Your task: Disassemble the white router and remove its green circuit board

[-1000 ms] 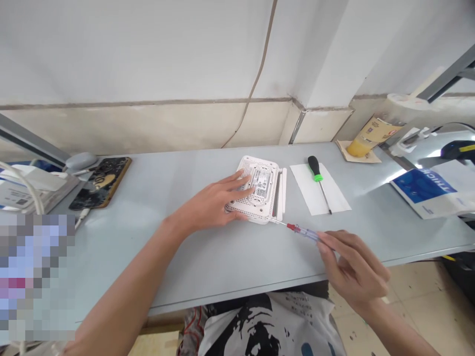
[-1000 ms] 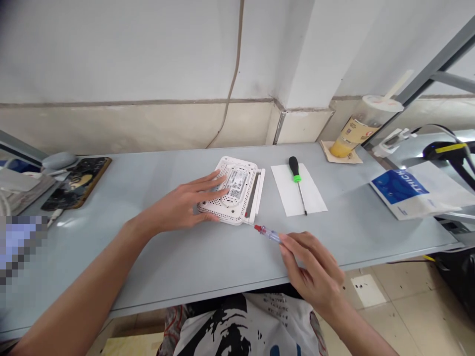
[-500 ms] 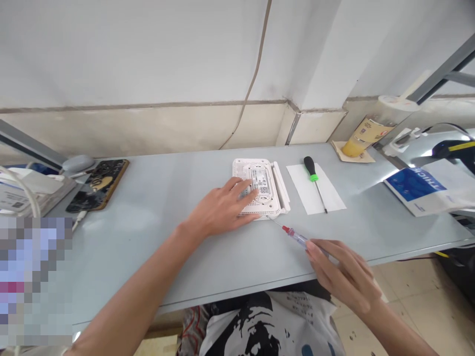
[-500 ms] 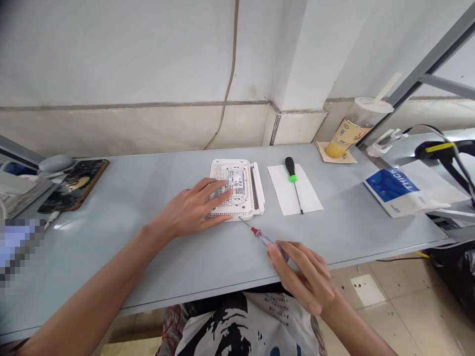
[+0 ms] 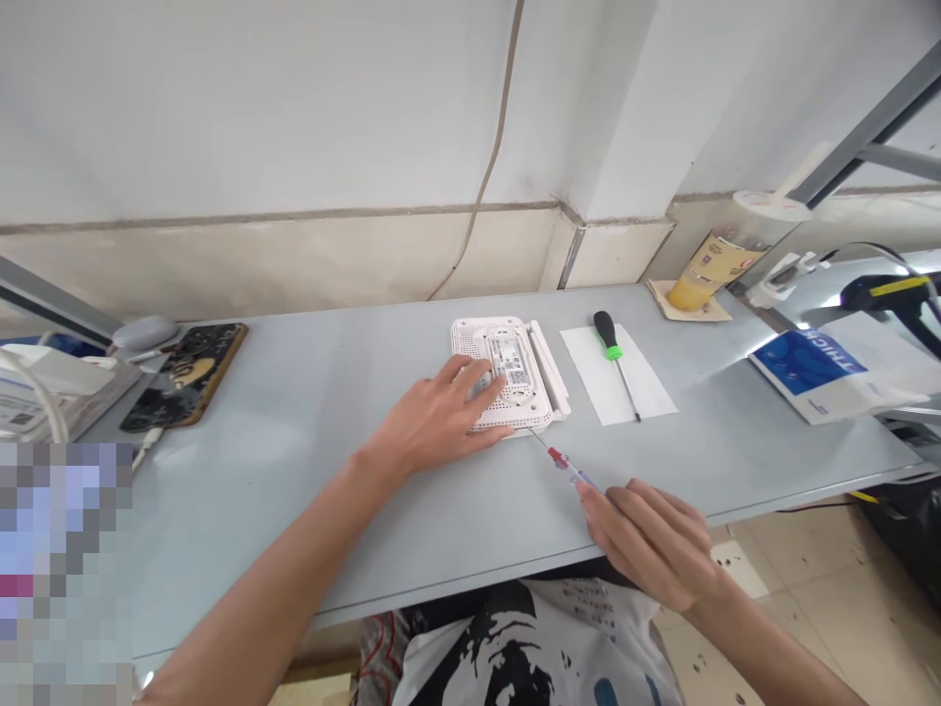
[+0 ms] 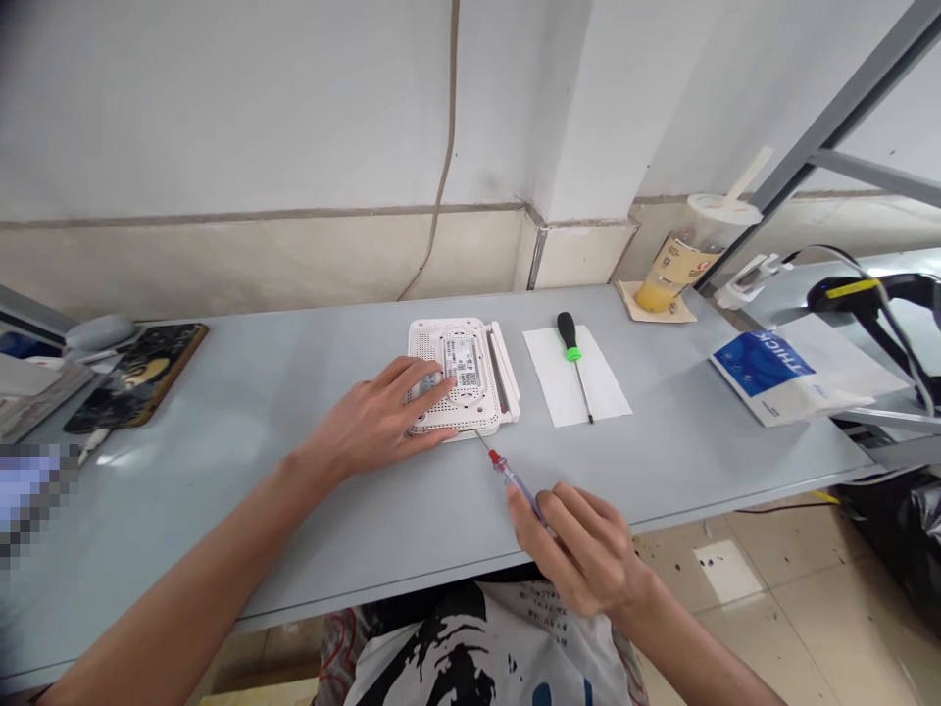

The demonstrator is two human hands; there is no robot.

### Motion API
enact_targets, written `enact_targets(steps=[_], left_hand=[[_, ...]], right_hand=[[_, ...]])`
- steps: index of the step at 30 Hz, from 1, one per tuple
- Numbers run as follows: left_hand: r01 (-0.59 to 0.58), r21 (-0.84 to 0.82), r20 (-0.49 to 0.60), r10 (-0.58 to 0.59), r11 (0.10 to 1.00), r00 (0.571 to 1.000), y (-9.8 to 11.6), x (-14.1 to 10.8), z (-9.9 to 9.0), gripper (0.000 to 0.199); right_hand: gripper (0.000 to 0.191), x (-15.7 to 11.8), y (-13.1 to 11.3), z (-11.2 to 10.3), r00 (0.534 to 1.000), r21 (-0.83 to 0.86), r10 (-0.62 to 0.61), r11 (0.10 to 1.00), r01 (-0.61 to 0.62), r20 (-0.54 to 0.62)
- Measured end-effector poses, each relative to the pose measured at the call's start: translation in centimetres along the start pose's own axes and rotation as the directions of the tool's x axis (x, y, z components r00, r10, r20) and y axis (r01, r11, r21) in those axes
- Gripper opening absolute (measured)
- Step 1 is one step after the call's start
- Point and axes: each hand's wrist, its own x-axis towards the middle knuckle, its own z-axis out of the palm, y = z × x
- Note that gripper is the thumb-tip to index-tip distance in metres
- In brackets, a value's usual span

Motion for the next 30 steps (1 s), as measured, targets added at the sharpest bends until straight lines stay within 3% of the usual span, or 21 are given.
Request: enact_targets(steps=[6,13,17,20,23,26,30], left_hand=[[0.029,-0.053,0.025,-0.028,0.998,0.999,-0.1,0.1,-0.1,0.049],[0.001,0.038,0.065,-0.004,0.999,0.998,-0.1,0.2,-0.3,0.052],[0.003,0.016,0.058,-0.004,1.0,0.998,-0.3,0.1,-0.2,0.051],[0.053,-0.077,0.052,-0.049,0.996,0.997,-1.1,-0.3,-0.1,0.046],[0.133,-0.283,0.061,-0.121,0.95,0.991,-2.4,-0.9,-0.3,0.045],[0.201,-0.475,0.082,-0.184,0.857,0.979,-4.0,-1.2,-0.9,0.049],[0.304,-0.567,0.185,-0.242,0.766,0.953,-5.6,-1.3,-1.8,0.06]], right_hand=[[0.061,0.3,-0.4,0.6,0.979,0.103,0.202,0.973,-0.204,0.028],[0.07,-0.5,0.1,-1.0,0.988,-0.01,0.155,0.988,-0.155,-0.002],[0.064,-1.3,1.3,-2.1,0.958,0.012,0.287,0.958,-0.286,-0.03],[0.057,-1.3,2.4,-2.1,0.915,0.079,0.4,0.915,-0.396,-0.056],[0.052,-1.0,3.5,-1.4,0.887,0.17,0.462,0.875,-0.452,-0.018],[0.049,-0.4,4.2,-0.6,0.875,0.256,0.484,0.843,-0.473,0.022],[0.043,0.5,4.4,0.6,0.88,0.307,0.474,0.831,-0.463,0.043]])
